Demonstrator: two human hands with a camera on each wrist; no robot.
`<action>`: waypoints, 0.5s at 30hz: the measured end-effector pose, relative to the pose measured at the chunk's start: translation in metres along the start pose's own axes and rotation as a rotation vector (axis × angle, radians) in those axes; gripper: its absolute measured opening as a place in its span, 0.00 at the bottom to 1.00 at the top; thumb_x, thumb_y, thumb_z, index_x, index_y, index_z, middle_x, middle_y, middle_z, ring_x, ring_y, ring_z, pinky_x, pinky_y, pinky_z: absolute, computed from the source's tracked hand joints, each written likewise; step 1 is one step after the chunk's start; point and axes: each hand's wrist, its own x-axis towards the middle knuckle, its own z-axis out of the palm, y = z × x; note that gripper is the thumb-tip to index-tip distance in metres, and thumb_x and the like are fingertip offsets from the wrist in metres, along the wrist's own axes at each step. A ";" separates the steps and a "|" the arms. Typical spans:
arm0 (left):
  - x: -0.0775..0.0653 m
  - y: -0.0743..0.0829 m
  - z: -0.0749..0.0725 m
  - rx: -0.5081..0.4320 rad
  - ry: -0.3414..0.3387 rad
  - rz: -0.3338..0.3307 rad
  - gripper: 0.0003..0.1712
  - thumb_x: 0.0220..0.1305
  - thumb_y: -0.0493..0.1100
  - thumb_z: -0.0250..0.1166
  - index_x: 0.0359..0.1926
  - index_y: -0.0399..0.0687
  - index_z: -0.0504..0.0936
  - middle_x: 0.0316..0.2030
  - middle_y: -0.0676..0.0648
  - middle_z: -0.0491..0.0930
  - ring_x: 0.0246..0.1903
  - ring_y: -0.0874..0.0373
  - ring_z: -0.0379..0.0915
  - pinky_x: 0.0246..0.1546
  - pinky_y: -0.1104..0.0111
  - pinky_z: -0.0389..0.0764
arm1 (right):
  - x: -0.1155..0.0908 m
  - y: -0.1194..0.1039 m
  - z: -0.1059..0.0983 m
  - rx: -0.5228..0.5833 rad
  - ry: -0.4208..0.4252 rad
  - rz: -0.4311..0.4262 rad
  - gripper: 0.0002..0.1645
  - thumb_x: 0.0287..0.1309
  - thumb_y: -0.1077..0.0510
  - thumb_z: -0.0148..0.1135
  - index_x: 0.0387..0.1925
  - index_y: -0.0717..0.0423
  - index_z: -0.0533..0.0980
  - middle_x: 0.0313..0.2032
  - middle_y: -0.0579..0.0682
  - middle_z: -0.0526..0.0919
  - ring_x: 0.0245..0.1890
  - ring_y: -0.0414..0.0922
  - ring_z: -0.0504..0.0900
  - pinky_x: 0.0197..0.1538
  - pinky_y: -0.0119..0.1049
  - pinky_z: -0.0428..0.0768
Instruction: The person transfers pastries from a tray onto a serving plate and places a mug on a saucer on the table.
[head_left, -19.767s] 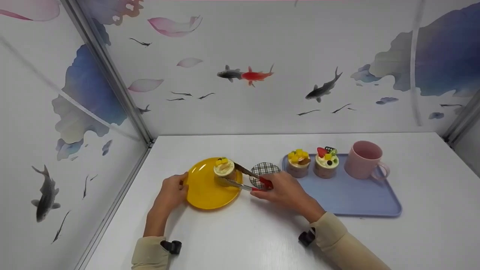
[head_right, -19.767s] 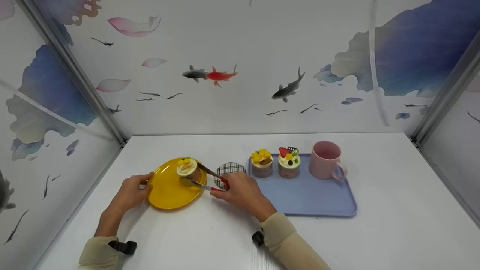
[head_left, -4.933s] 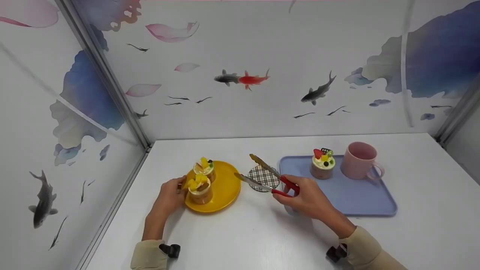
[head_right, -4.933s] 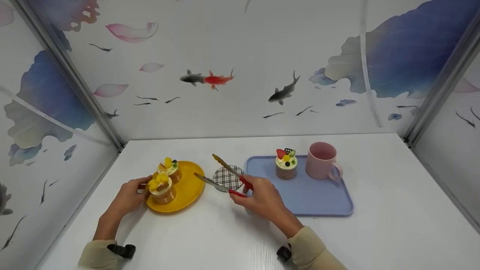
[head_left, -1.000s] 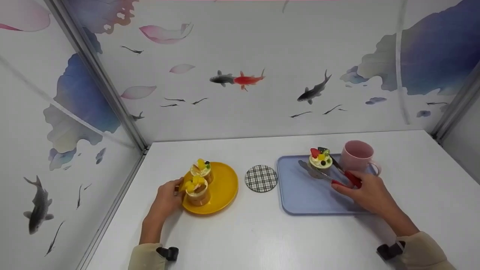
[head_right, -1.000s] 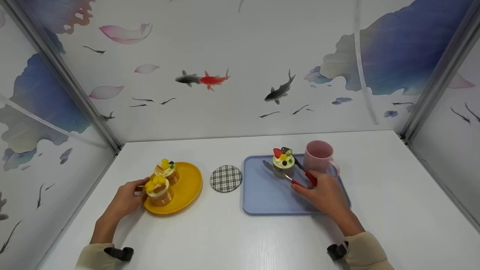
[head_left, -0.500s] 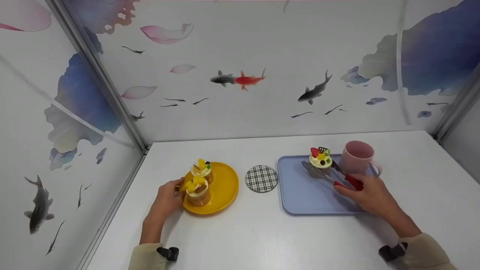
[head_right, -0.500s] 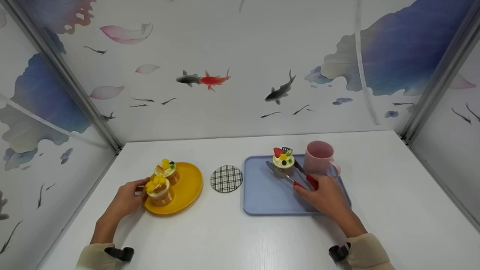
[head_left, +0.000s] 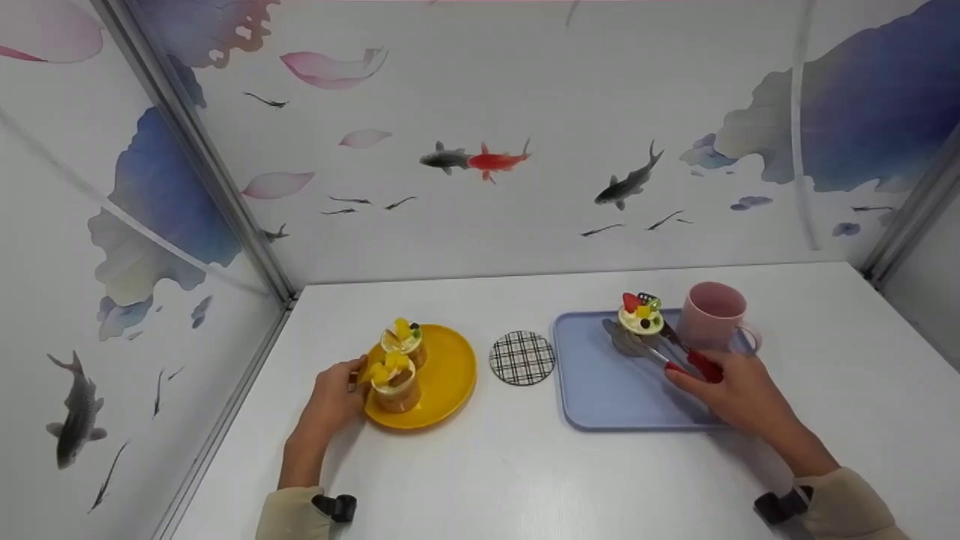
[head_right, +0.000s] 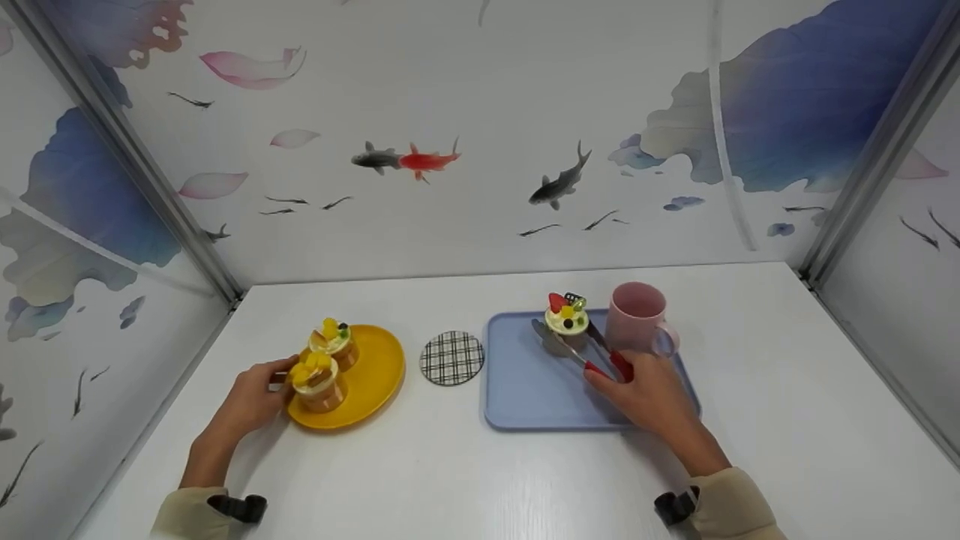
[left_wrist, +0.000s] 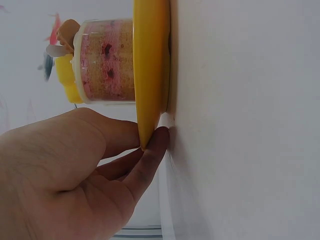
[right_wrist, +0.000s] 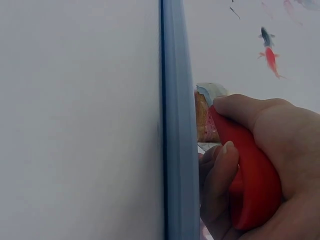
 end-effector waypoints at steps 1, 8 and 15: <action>0.000 0.000 0.000 -0.004 -0.001 -0.002 0.33 0.78 0.29 0.60 0.80 0.33 0.66 0.74 0.31 0.73 0.71 0.37 0.75 0.73 0.47 0.79 | 0.000 0.000 0.000 0.004 -0.003 0.004 0.36 0.64 0.31 0.74 0.50 0.60 0.83 0.37 0.51 0.83 0.43 0.50 0.77 0.32 0.33 0.78; -0.001 0.001 0.000 -0.017 -0.010 -0.020 0.34 0.78 0.29 0.60 0.80 0.34 0.65 0.75 0.31 0.72 0.72 0.37 0.75 0.73 0.47 0.79 | 0.000 -0.002 -0.001 0.022 -0.003 0.011 0.36 0.64 0.31 0.74 0.51 0.58 0.83 0.38 0.52 0.84 0.43 0.51 0.78 0.33 0.32 0.81; 0.000 0.001 -0.001 -0.014 -0.006 -0.018 0.33 0.78 0.29 0.60 0.80 0.34 0.66 0.75 0.31 0.72 0.72 0.38 0.75 0.74 0.46 0.78 | 0.001 -0.002 -0.001 0.019 -0.001 0.000 0.36 0.64 0.30 0.73 0.50 0.58 0.83 0.38 0.52 0.84 0.45 0.51 0.78 0.34 0.31 0.80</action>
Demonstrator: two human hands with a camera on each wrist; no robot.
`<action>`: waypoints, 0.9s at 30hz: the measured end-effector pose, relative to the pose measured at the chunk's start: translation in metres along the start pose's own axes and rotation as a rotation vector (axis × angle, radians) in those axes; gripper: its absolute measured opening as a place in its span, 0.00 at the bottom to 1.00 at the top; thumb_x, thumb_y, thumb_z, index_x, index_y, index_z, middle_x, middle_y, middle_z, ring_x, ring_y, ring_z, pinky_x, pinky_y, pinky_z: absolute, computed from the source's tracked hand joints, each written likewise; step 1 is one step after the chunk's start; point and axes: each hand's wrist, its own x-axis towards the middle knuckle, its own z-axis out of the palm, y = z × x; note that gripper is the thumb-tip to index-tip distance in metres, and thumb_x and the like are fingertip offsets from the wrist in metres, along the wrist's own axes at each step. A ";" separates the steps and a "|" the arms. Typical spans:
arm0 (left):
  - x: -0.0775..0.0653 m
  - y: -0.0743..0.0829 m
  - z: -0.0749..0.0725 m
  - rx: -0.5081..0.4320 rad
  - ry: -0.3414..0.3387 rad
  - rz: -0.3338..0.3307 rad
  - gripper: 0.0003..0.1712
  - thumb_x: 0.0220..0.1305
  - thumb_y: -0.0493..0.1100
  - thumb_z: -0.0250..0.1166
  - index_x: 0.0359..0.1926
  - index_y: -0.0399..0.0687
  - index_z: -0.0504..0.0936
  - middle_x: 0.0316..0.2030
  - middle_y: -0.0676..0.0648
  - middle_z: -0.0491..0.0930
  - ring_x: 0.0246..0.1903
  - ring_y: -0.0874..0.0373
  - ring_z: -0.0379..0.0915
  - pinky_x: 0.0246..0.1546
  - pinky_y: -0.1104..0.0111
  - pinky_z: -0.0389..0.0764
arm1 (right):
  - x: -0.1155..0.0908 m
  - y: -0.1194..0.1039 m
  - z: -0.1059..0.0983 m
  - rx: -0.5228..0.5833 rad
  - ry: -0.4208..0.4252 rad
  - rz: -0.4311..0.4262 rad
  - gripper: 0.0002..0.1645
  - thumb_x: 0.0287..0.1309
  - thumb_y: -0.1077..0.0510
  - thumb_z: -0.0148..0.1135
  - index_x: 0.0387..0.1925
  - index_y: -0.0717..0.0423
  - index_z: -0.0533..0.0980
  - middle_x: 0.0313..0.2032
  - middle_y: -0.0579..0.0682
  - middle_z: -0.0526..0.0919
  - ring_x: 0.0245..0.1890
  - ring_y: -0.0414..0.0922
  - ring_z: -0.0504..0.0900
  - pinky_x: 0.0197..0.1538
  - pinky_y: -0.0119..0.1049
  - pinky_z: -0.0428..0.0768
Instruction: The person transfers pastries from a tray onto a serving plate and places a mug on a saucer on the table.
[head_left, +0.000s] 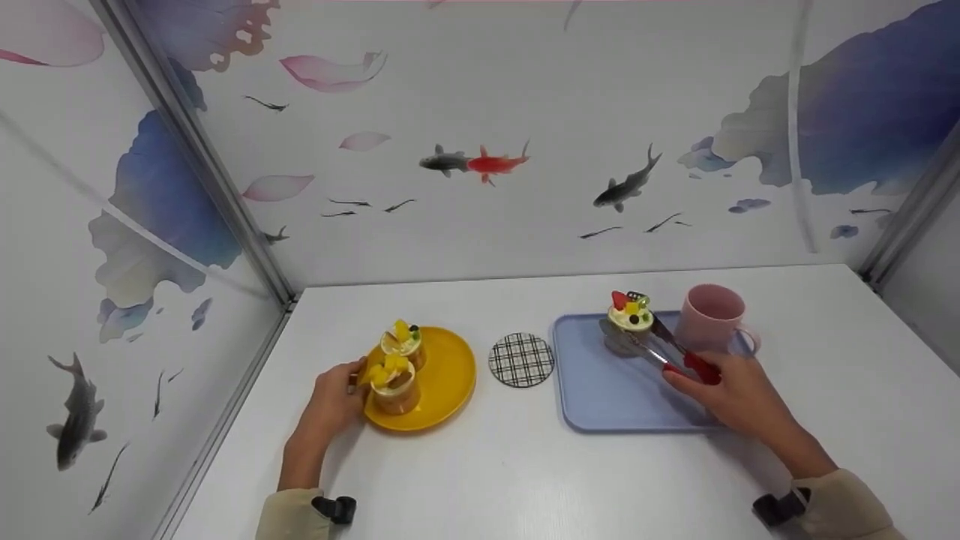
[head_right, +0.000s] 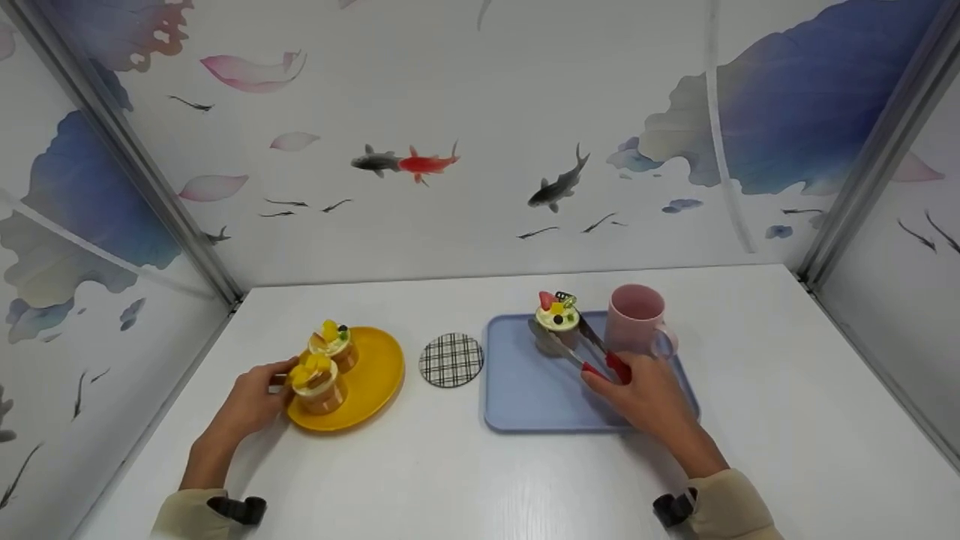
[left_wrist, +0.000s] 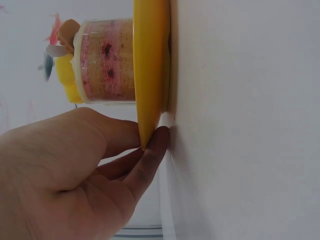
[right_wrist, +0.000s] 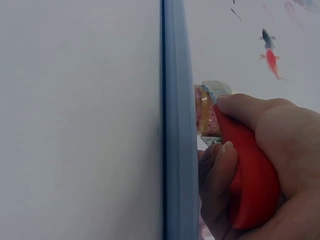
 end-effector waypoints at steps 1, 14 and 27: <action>0.000 0.000 0.000 -0.002 0.001 0.002 0.33 0.78 0.30 0.60 0.80 0.33 0.66 0.75 0.31 0.72 0.72 0.37 0.75 0.74 0.46 0.78 | 0.000 0.000 0.000 -0.001 -0.001 0.000 0.35 0.64 0.30 0.73 0.49 0.58 0.83 0.37 0.51 0.83 0.44 0.51 0.77 0.33 0.31 0.80; 0.002 -0.002 0.000 0.022 0.015 0.030 0.32 0.77 0.30 0.62 0.79 0.33 0.68 0.73 0.30 0.75 0.69 0.37 0.77 0.70 0.48 0.82 | -0.001 -0.004 0.002 -0.045 0.030 -0.049 0.29 0.61 0.37 0.79 0.44 0.58 0.83 0.31 0.49 0.80 0.38 0.48 0.75 0.30 0.31 0.72; 0.004 -0.003 0.001 0.009 0.005 0.018 0.32 0.78 0.31 0.61 0.79 0.34 0.68 0.74 0.32 0.75 0.70 0.38 0.77 0.72 0.48 0.80 | -0.001 -0.001 0.004 -0.063 0.015 -0.027 0.28 0.62 0.36 0.78 0.41 0.55 0.84 0.26 0.46 0.79 0.36 0.47 0.76 0.29 0.31 0.73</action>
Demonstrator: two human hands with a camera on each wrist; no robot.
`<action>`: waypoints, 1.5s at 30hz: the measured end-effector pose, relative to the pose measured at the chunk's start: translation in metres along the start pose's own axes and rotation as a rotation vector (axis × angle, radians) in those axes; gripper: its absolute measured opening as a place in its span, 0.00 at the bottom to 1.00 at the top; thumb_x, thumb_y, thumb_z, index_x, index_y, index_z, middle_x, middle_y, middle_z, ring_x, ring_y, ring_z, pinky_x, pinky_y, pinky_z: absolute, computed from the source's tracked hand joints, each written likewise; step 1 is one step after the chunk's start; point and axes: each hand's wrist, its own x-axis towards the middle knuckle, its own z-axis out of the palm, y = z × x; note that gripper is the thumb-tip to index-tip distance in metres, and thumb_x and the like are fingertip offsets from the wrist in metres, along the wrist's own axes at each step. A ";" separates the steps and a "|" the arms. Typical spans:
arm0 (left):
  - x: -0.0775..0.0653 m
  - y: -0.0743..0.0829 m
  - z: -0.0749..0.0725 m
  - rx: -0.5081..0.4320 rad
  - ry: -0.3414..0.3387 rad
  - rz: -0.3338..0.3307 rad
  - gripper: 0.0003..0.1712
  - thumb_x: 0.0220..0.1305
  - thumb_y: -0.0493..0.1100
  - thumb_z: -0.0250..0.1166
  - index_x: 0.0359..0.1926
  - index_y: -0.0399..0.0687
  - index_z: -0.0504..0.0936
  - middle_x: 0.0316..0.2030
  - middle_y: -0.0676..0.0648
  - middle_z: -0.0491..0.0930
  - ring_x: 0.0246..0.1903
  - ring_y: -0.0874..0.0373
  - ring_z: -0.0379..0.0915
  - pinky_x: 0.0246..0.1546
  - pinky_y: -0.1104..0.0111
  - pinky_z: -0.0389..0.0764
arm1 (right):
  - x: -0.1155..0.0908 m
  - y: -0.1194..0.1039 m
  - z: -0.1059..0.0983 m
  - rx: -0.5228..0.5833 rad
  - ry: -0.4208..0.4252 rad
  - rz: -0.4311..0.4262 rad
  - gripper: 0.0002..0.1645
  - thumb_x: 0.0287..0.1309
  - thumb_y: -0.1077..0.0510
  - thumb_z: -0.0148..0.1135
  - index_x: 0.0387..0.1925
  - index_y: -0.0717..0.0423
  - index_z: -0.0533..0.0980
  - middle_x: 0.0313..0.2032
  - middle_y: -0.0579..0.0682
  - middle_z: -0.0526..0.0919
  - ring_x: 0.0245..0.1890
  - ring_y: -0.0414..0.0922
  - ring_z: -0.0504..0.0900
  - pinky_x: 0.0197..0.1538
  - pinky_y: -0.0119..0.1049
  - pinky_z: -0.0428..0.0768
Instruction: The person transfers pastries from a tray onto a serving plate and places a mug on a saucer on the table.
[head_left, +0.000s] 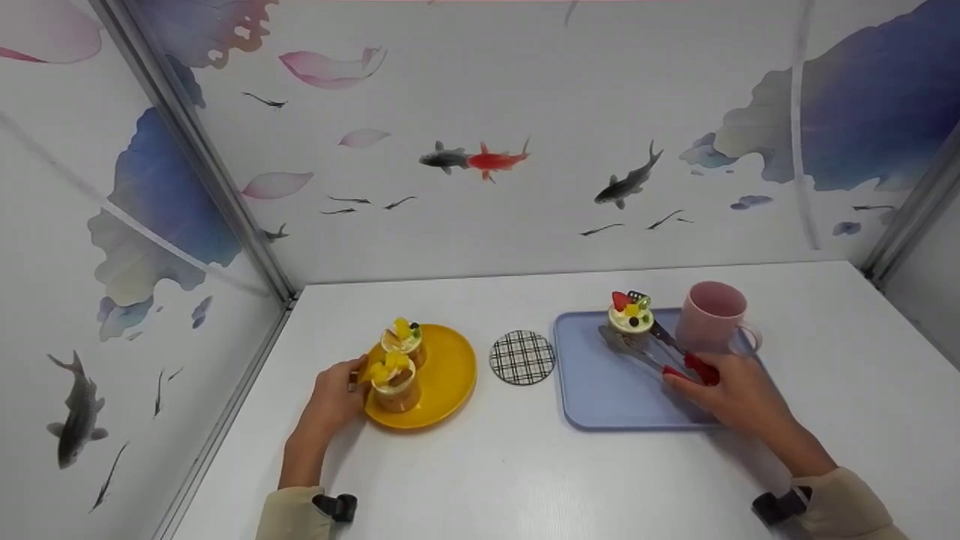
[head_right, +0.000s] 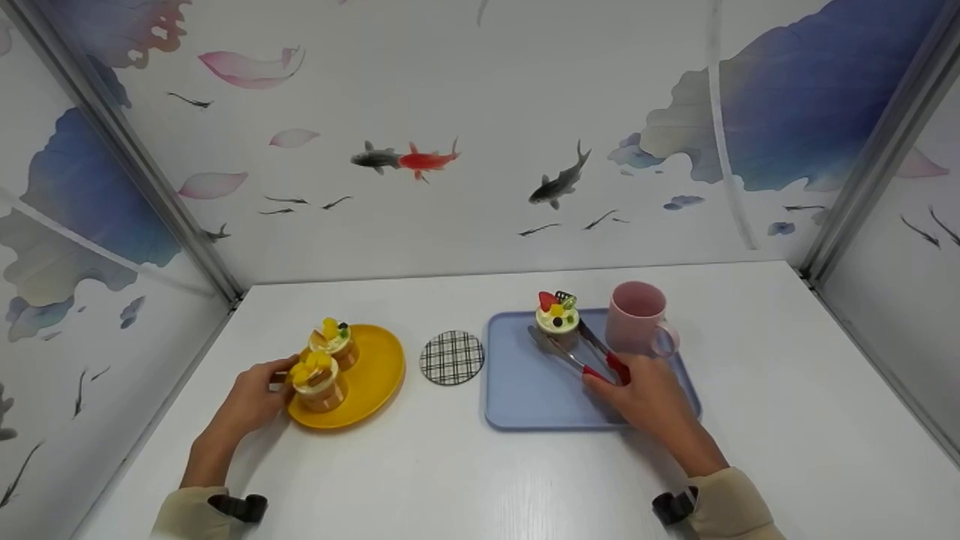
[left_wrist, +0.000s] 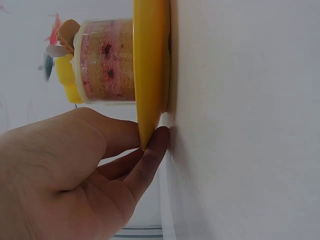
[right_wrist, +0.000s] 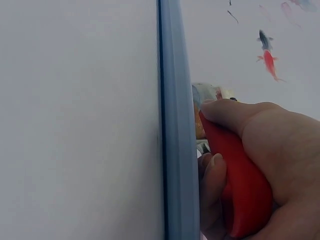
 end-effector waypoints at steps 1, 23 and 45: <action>0.000 0.000 0.000 0.002 0.000 0.001 0.32 0.78 0.31 0.61 0.79 0.33 0.68 0.74 0.32 0.75 0.70 0.38 0.77 0.72 0.48 0.80 | 0.000 0.000 0.000 0.003 -0.002 0.002 0.28 0.62 0.36 0.78 0.42 0.56 0.84 0.26 0.46 0.79 0.36 0.47 0.76 0.29 0.31 0.73; -0.003 0.001 -0.001 0.009 -0.009 -0.002 0.32 0.78 0.30 0.61 0.79 0.32 0.67 0.74 0.30 0.74 0.70 0.37 0.76 0.72 0.46 0.80 | -0.003 -0.014 0.004 0.069 0.017 -0.016 0.27 0.64 0.37 0.77 0.42 0.56 0.82 0.31 0.49 0.78 0.39 0.49 0.75 0.31 0.31 0.73; -0.002 0.002 0.000 0.013 0.007 -0.002 0.33 0.77 0.29 0.61 0.80 0.34 0.67 0.75 0.31 0.73 0.71 0.37 0.76 0.73 0.47 0.79 | 0.000 -0.032 0.016 0.092 0.021 -0.089 0.26 0.62 0.38 0.79 0.43 0.57 0.86 0.22 0.46 0.75 0.26 0.45 0.73 0.24 0.29 0.68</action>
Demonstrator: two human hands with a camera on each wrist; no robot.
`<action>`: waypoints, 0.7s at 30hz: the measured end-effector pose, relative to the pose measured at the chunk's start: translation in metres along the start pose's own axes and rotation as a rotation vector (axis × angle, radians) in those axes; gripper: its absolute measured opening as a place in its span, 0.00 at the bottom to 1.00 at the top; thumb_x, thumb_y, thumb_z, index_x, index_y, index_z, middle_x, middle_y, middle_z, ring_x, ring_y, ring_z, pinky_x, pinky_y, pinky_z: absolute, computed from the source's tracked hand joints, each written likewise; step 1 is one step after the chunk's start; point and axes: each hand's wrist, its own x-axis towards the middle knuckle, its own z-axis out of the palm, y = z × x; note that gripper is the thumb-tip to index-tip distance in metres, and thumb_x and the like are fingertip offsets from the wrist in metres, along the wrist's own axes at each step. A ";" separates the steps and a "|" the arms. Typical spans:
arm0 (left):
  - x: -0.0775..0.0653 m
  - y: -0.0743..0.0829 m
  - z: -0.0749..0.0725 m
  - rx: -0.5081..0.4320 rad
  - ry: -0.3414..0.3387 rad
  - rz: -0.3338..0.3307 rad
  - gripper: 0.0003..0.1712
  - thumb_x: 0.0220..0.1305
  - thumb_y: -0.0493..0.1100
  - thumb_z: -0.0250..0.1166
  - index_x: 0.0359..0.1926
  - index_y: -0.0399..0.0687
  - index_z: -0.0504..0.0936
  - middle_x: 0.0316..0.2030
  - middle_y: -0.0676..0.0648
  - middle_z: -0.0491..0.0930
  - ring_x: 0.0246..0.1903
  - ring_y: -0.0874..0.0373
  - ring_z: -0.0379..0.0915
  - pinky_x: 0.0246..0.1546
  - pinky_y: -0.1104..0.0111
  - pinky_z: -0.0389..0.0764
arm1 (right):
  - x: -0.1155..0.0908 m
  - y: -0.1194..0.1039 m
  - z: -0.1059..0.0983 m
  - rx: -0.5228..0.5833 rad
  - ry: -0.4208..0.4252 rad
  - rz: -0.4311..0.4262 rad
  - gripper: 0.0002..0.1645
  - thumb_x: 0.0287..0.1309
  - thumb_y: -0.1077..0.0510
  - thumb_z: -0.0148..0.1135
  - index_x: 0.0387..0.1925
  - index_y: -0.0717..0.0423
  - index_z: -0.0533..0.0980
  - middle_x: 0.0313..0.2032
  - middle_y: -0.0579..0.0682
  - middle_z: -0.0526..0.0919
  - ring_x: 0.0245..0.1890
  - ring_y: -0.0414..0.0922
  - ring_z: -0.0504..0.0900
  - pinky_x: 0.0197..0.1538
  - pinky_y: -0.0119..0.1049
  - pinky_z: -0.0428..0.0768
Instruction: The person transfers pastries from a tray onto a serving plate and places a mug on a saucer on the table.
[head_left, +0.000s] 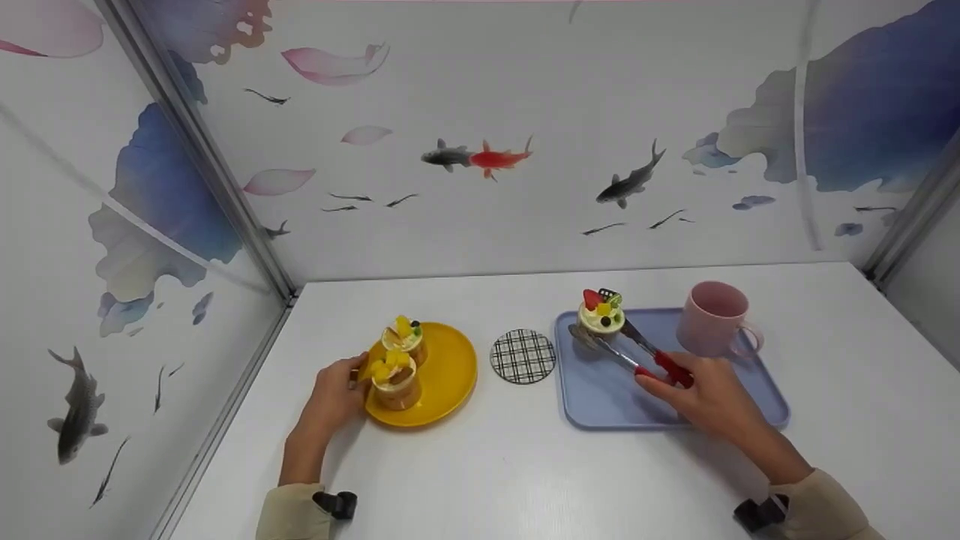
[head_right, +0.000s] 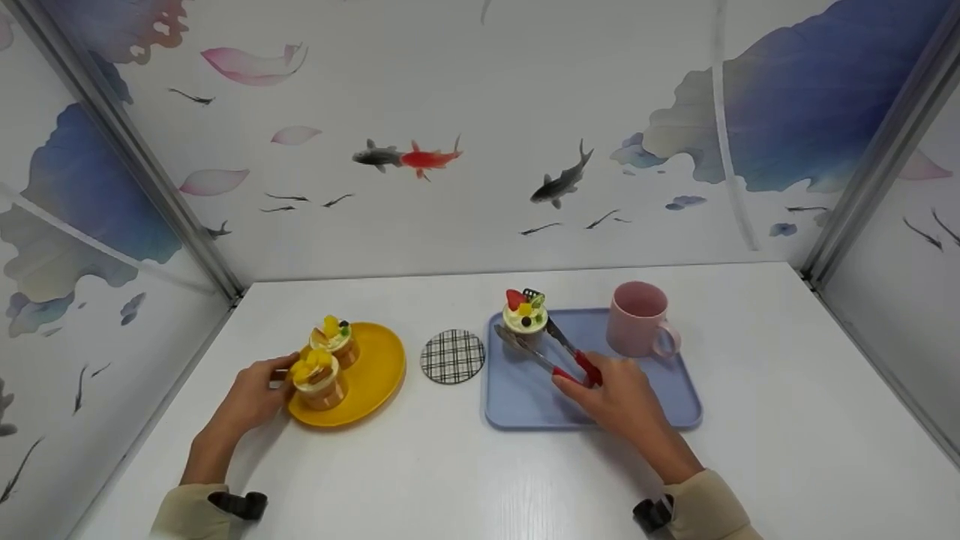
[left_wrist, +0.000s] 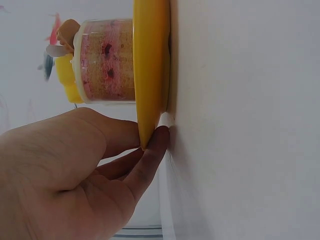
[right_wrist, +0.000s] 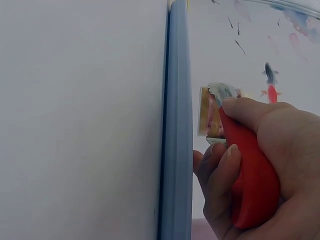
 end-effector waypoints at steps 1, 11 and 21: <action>0.000 0.000 0.000 -0.002 0.000 -0.003 0.33 0.77 0.29 0.62 0.80 0.34 0.67 0.75 0.32 0.73 0.71 0.37 0.76 0.73 0.47 0.79 | 0.000 -0.001 0.001 0.006 0.002 -0.006 0.26 0.62 0.38 0.79 0.43 0.57 0.86 0.22 0.46 0.75 0.26 0.45 0.73 0.24 0.29 0.68; 0.001 0.000 0.001 -0.009 -0.006 -0.010 0.34 0.77 0.30 0.61 0.80 0.34 0.66 0.76 0.32 0.72 0.72 0.37 0.75 0.74 0.46 0.78 | 0.001 -0.014 0.011 0.010 -0.019 -0.015 0.24 0.61 0.38 0.79 0.40 0.54 0.87 0.18 0.43 0.74 0.23 0.43 0.71 0.22 0.28 0.65; 0.000 0.001 0.001 -0.025 -0.012 -0.013 0.33 0.78 0.29 0.61 0.80 0.33 0.67 0.76 0.31 0.72 0.72 0.37 0.74 0.74 0.47 0.78 | 0.002 -0.023 0.018 0.047 -0.037 -0.033 0.30 0.61 0.36 0.78 0.49 0.57 0.88 0.20 0.44 0.76 0.22 0.41 0.72 0.22 0.28 0.64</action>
